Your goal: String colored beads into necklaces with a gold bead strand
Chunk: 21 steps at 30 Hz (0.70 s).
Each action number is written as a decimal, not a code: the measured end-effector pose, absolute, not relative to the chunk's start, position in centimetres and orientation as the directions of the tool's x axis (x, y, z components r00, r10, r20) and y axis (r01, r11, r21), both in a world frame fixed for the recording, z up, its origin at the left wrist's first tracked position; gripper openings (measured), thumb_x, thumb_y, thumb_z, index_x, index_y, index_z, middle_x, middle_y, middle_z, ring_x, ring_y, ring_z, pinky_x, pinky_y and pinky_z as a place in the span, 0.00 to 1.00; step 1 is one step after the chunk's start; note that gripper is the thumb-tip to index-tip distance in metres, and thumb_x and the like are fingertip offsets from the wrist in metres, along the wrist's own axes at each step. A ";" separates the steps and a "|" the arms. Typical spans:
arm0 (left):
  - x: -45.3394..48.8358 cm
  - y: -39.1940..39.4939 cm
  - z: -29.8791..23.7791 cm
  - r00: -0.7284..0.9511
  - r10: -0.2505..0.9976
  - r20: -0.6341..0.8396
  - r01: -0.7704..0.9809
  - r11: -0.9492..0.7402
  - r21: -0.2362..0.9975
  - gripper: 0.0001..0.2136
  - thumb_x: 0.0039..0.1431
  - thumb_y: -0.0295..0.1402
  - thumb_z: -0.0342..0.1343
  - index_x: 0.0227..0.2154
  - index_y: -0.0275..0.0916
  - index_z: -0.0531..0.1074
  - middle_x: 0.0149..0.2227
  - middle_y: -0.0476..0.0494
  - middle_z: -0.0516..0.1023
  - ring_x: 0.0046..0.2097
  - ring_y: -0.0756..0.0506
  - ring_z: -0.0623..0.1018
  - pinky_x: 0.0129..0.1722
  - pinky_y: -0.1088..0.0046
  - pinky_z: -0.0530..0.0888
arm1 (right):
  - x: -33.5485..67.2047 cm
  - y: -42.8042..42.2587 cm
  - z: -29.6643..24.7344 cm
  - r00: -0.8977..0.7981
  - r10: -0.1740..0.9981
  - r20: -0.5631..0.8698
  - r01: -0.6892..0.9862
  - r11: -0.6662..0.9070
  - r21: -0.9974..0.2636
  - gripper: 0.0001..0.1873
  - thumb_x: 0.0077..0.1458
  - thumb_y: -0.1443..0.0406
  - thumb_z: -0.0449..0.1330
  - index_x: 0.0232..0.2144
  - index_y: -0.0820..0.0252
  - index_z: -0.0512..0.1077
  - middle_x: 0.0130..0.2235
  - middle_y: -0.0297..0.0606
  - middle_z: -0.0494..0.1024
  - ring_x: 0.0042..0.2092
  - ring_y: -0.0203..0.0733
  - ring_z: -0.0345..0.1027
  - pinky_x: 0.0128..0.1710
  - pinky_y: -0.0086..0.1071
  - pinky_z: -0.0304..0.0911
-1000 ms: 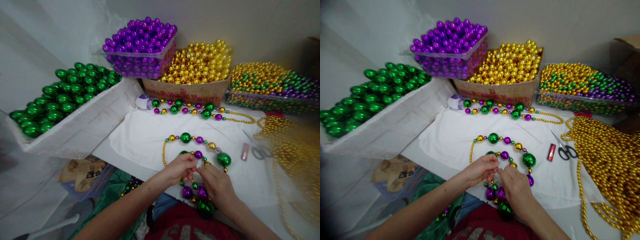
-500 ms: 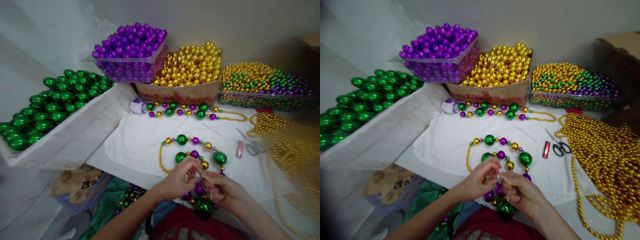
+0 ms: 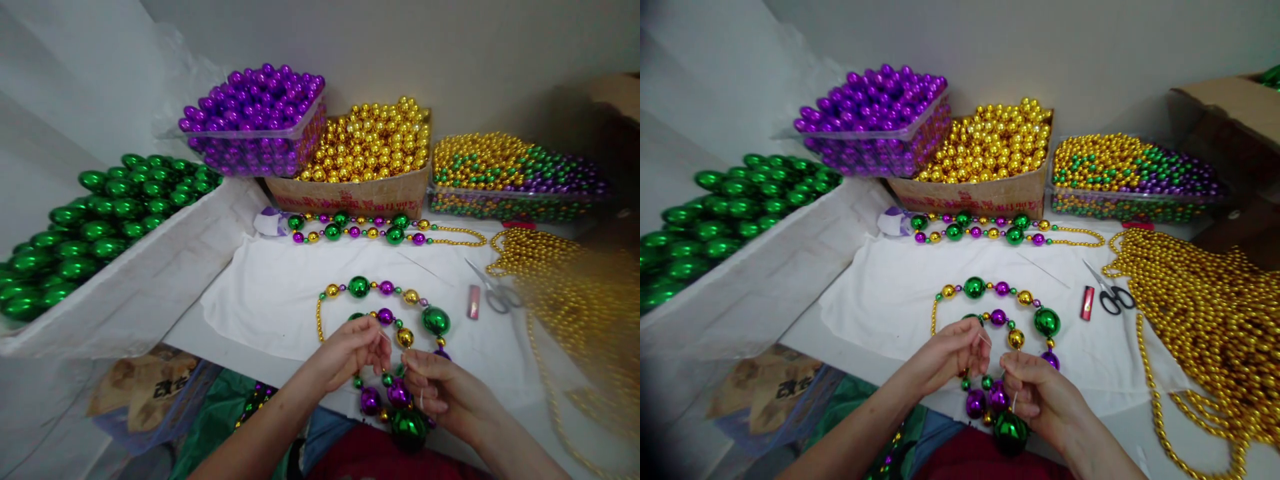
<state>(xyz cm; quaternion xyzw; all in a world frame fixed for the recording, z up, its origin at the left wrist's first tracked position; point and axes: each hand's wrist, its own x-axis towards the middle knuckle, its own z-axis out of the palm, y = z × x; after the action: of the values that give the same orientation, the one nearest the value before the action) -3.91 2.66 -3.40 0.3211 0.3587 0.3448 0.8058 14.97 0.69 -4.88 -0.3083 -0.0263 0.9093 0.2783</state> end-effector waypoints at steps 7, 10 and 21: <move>-3.9 3.1 -3.3 0.510 0.782 -0.358 -0.478 0.604 0.638 0.26 0.58 0.44 0.55 0.58 0.46 0.59 0.53 0.37 0.68 0.29 0.53 0.74 0.23 0.79 0.65 | 14.4 1.0 -4.2 -0.641 0.535 -0.551 -0.565 -0.814 -0.132 0.15 0.41 0.69 0.71 0.23 0.64 0.66 0.17 0.24 0.55 0.18 0.23 0.42 0.13 0.19 0.34; -3.6 2.7 -2.5 0.488 0.787 -0.378 -0.274 0.549 0.790 0.32 0.48 0.34 0.65 0.56 0.43 0.62 0.51 0.40 0.69 0.28 0.55 0.71 0.25 0.79 0.66 | 14.4 1.0 -4.3 -0.602 0.547 -0.582 -0.562 -0.808 -0.177 0.16 0.38 0.68 0.72 0.23 0.64 0.66 0.17 0.24 0.56 0.18 0.23 0.42 0.13 0.19 0.33; -2.2 2.9 -1.0 0.401 0.818 -0.413 0.349 0.281 0.894 0.11 0.52 0.38 0.58 0.24 0.36 0.67 0.20 0.55 0.63 0.24 0.54 0.63 0.22 0.79 0.57 | 14.4 0.5 -3.5 -0.397 0.670 -0.627 -0.273 -0.739 -0.616 0.20 0.37 0.56 0.71 0.23 0.63 0.67 0.15 0.23 0.59 0.14 0.22 0.40 0.14 0.23 0.30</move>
<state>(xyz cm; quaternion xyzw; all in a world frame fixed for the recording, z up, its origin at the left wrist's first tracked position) -2.20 2.90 -0.95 0.5684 0.5129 0.1909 0.6143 14.44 0.51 -3.45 -0.4652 -0.2134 0.8080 0.2919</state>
